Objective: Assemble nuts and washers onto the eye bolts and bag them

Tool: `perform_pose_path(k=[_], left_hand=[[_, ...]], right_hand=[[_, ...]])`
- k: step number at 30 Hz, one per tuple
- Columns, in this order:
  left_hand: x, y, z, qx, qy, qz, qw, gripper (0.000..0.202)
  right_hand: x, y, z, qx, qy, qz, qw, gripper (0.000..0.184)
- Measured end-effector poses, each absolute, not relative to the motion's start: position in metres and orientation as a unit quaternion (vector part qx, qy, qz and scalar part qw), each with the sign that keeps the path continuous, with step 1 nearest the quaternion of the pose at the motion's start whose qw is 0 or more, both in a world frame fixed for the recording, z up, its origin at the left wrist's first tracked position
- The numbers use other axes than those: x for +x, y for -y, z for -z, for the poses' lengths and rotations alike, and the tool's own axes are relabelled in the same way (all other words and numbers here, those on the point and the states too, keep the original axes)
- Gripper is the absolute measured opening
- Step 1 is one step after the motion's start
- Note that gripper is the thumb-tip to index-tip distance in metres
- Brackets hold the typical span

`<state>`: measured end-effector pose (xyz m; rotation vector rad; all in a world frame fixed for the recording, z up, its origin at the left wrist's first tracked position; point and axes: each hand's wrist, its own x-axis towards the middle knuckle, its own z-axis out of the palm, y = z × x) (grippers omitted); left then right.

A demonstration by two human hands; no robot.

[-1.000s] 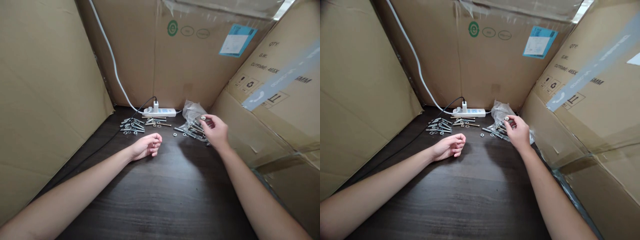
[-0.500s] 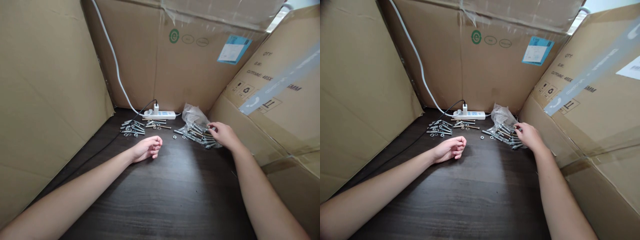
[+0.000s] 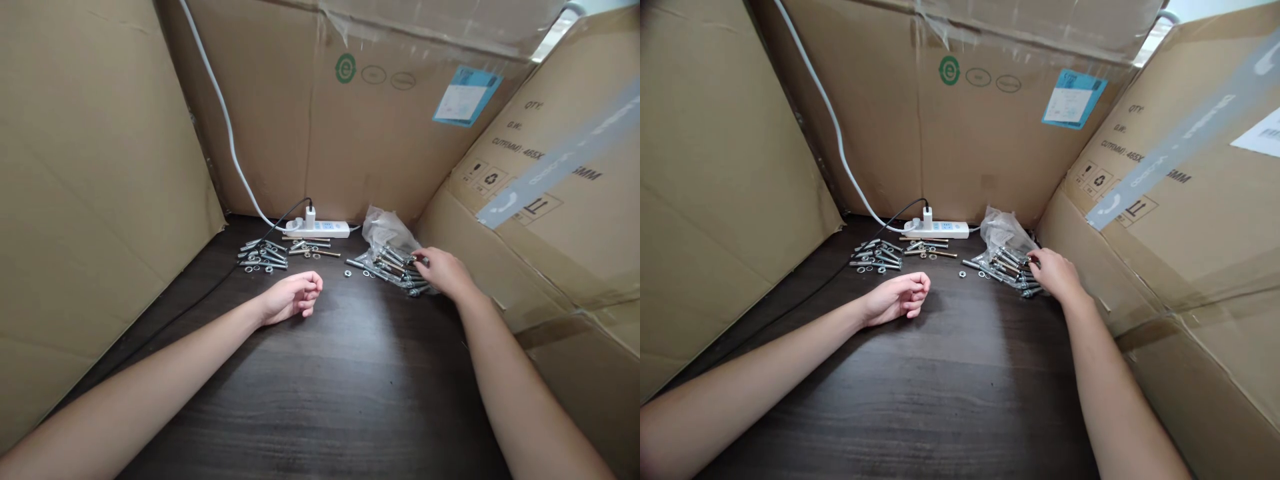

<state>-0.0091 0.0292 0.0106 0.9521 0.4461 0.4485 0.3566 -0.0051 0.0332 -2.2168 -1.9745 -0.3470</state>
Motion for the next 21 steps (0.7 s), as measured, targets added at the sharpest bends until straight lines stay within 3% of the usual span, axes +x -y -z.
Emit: perform_pose_path(k=[12, 21], left_hand=[[-0.009, -0.03, -0.01, 0.445, -0.209, -0.21, 0.845, 0.003], [-0.01, -0.031, -0.008, 0.446, -0.206, -0.208, 0.846, 0.004]], right_hand=[[0.368, -0.005, -0.014, -0.722, 0.671, 0.064, 0.156, 0.028], [0.374, -0.003, -0.016, -0.726, 0.667, 0.06, 0.158, 0.029]])
